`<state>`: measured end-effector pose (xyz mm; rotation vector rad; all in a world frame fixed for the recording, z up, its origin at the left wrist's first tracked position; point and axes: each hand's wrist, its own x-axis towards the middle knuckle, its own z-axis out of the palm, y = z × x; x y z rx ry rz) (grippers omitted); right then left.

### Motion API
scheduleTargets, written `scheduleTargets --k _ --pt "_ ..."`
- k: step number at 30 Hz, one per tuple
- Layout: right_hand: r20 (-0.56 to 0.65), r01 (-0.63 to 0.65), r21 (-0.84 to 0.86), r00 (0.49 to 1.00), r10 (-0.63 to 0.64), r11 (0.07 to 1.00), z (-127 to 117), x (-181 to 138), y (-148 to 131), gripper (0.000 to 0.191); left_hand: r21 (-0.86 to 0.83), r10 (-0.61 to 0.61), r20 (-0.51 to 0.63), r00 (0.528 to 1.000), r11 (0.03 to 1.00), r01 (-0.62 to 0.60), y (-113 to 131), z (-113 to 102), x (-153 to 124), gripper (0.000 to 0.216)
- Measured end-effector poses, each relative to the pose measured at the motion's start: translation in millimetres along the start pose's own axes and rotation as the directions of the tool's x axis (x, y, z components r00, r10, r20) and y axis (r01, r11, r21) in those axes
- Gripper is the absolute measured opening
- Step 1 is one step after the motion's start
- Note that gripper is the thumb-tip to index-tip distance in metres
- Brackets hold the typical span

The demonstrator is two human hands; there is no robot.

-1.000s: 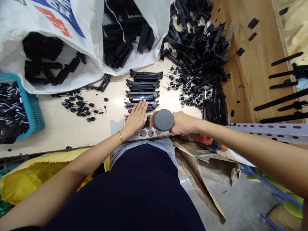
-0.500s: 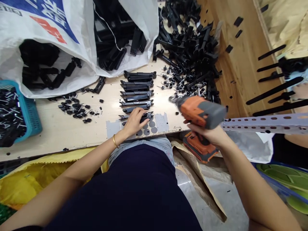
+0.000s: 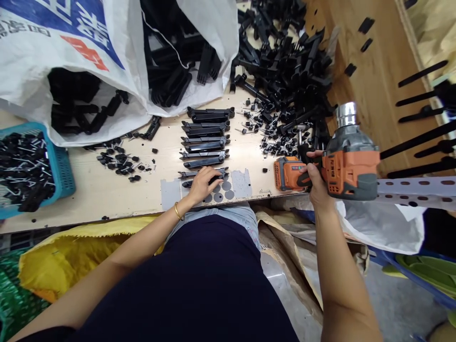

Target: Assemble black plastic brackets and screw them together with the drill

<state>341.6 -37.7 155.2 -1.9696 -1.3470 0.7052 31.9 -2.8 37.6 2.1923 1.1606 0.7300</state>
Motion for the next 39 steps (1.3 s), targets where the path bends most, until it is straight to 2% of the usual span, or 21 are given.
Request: scheduleTargets --k 2,5,7,9,12,15,18,21,25,30,34,39 --pt "0.041 -0.008 -0.076 0.999 0.011 0.997 1 0 4 0.045 -0.039 0.019 -0.013 1.0 0.999 -0.02 1 -2 -1 0.017" --pt "-0.043 0.006 -0.015 0.999 -0.007 1.0 0 1 11 0.047 -0.183 0.04 0.043 0.998 0.983 -0.032 4 -9 5 0.016" --pt "-0.07 0.006 0.037 0.998 -0.003 0.999 -4 -4 20 0.052 -0.241 -0.004 0.032 0.999 0.97 0.012 5 -13 15 0.017" --pt "-0.05 -0.038 0.046 0.998 0.041 0.998 -13 -17 31 0.061 -0.233 -0.097 -0.051 0.994 0.969 0.082 3 -13 29 0.019" --pt "0.041 -0.154 -0.032 0.987 0.155 0.988 -31 -49 45 0.073 -0.178 -0.145 -0.116 0.983 0.976 0.123 -6 -8 50 0.017" --pt "0.264 -0.185 -0.103 0.942 0.207 0.977 -38 -76 43 0.071 -0.136 -0.098 -0.071 0.993 0.987 0.087 -17 -2 60 0.011" --pt "0.455 -0.095 -0.092 0.881 0.126 0.991 -23 -81 20 0.054 -0.125 -0.047 -0.05 0.998 0.991 0.04 -23 -1 62 0.008" --pt "0.561 0.046 -0.03 0.828 -0.022 0.998 6 -63 -12 0.052 -0.078 -0.009 -0.024 1.0 0.997 0.007 -24 -2 62 0.007" --pt "0.652 0.24 0.01 0.735 -0.188 0.971 43 -32 -41 0.047 0.052 -0.001 0.044 0.999 0.999 -0.001 -20 -4 62 0.01" --pt "0.699 0.415 0.016 0.646 -0.307 0.91 68 -14 -50 0.046 0.168 -0.057 0.114 0.992 0.985 0.037 -15 -7 63 0.013" --pt "0.705 0.459 0.025 0.621 -0.341 0.888 74 -6 -52 0.046 0.221 -0.081 0.132 0.988 0.974 0.051 -12 -8 63 0.014" --pt "0.652 0.468 0.034 0.659 -0.374 0.883 84 19 -59 0.039 0.322 -0.054 0.208 0.977 0.947 -0.016 -6 -10 64 0.014"
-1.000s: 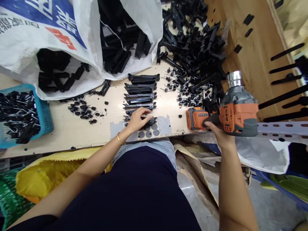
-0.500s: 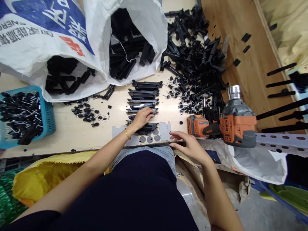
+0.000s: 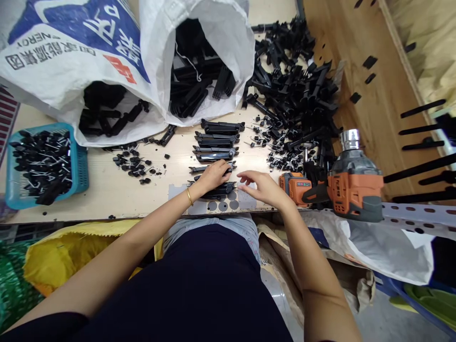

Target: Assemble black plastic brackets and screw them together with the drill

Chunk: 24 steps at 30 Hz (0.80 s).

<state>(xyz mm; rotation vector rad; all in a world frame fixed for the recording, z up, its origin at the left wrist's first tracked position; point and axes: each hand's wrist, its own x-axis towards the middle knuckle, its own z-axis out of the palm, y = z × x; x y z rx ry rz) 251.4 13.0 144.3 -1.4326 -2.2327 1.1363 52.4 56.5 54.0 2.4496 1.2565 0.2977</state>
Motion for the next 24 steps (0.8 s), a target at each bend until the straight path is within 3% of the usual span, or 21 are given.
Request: scheduleTargets --k 4,9,15,19,24 --pt "-0.06 0.017 -0.061 0.998 -0.02 0.998 -8 41 11 0.033 0.076 0.015 0.051 0.999 0.997 -0.019 5 -3 4 0.014" --pt "-0.242 -0.134 -0.39 0.969 0.039 0.911 -11 112 21 0.031 0.131 0.017 0.051 0.999 0.991 -0.024 11 -1 7 0.017" --pt "-0.015 -0.096 -0.694 0.993 0.118 0.713 -8 158 16 0.038 0.135 -0.01 0.025 1.0 0.991 0.006 20 0 2 0.015" --pt "0.117 0.024 -0.726 0.989 0.089 0.687 -10 164 15 0.034 0.113 -0.036 -0.006 0.999 0.993 0.037 21 0 -2 0.018" --pt "0.141 0.071 -0.74 0.989 0.051 0.669 -8 163 16 0.035 -0.067 -0.062 -0.052 0.997 0.996 0.058 10 1 -5 0.014"
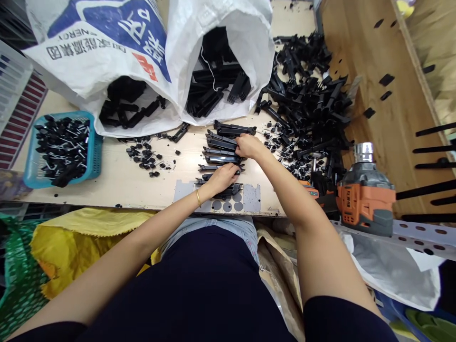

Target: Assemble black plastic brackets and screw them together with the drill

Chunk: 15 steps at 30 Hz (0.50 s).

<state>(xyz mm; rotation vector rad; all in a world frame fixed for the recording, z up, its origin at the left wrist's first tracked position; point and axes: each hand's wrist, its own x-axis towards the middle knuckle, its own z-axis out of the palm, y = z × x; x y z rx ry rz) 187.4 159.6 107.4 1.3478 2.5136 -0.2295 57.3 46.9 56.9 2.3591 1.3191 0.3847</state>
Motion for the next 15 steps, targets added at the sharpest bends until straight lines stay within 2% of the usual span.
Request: scheduleTargets --k 6,10,12,15 --pt "0.023 -0.012 -0.014 1.0 0.012 1.0 -1 -6 -3 0.035 -0.25 -0.008 -0.083 0.997 0.968 -0.013 -11 -4 -12 0.023" --pt "-0.123 -0.084 -0.004 0.989 0.083 0.996 -8 -31 -14 0.038 -0.402 -0.093 -0.172 0.981 0.915 0.016 -8 -16 -39 0.016" --pt "-0.15 -0.045 -0.013 0.988 0.042 0.999 -5 -49 -25 0.037 -0.382 -0.134 -0.223 0.966 0.923 0.04 -8 -20 -52 0.013" --pt "-0.017 0.046 -0.099 0.999 -0.048 0.994 12 -70 -42 0.04 -0.154 -0.143 -0.253 0.957 0.982 0.106 -16 -23 -60 0.018"
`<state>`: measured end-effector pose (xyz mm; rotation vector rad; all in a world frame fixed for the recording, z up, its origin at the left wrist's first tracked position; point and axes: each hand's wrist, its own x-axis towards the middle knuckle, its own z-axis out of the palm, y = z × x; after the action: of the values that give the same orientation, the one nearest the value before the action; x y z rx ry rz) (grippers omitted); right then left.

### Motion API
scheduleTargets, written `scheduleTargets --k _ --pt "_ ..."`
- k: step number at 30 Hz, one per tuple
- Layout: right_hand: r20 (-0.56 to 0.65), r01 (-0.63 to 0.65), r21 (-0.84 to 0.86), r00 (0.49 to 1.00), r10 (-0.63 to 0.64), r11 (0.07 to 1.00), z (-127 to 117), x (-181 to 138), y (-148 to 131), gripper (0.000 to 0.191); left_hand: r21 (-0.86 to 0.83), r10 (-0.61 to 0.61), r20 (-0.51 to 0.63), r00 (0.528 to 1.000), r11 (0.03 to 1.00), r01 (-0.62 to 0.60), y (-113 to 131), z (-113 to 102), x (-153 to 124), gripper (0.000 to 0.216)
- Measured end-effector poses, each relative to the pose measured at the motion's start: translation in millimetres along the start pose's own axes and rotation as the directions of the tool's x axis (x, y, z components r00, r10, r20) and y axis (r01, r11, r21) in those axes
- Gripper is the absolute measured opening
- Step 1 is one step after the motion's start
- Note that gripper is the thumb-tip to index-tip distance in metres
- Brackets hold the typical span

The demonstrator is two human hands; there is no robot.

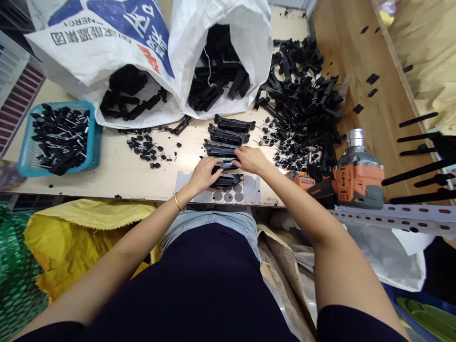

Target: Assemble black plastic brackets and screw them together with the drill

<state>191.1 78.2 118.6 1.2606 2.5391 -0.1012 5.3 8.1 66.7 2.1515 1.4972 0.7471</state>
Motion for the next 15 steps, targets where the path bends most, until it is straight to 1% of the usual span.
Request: scheduleTargets --k 1,3,5,7,9,10,11,12,13,15 --pt "0.032 0.02 -0.034 0.999 -0.019 0.999 7 -3 -6 0.042 0.1 -0.002 0.026 1.0 0.995 0.0 -4 0 2 0.021" --pt "0.048 0.036 -0.082 0.998 -0.032 0.996 19 -5 -12 0.044 0.245 -0.014 0.107 0.994 0.969 -0.013 -14 2 9 0.022" --pt "0.033 0.037 -0.1 0.999 -0.034 0.994 23 -3 -13 0.046 0.294 -0.001 0.168 0.986 0.955 -0.05 -21 2 18 0.019" --pt "-0.011 0.029 -0.106 0.999 -0.03 0.994 16 -3 -9 0.049 0.286 0.04 0.16 0.986 0.955 -0.085 -24 -6 25 0.019" --pt "-0.087 0.023 -0.113 0.996 -0.033 0.993 -4 -10 -6 0.05 0.254 0.073 0.105 0.992 0.962 -0.098 -19 -26 26 0.021" --pt "-0.121 0.031 -0.119 0.992 -0.046 0.992 -18 -16 -6 0.05 0.229 0.084 0.08 0.993 0.968 -0.1 -15 -40 25 0.022" --pt "-0.144 0.049 -0.124 0.987 -0.067 0.991 -33 -24 -8 0.05 0.195 0.091 0.081 0.993 0.975 -0.106 -9 -57 22 0.023" --pt "-0.147 0.081 -0.128 0.984 -0.1 0.988 -49 -34 -13 0.049 0.149 0.101 0.111 0.989 0.982 -0.117 -2 -74 17 0.024" --pt "-0.132 0.126 -0.125 0.981 -0.143 0.984 -65 -45 -20 0.049 0.091 0.125 0.165 0.978 0.986 -0.141 4 -92 11 0.024" --pt "-0.077 0.244 -0.091 0.965 -0.251 0.966 -89 -70 -40 0.049 -0.041 0.186 0.288 0.939 0.982 -0.182 16 -122 -5 0.028"
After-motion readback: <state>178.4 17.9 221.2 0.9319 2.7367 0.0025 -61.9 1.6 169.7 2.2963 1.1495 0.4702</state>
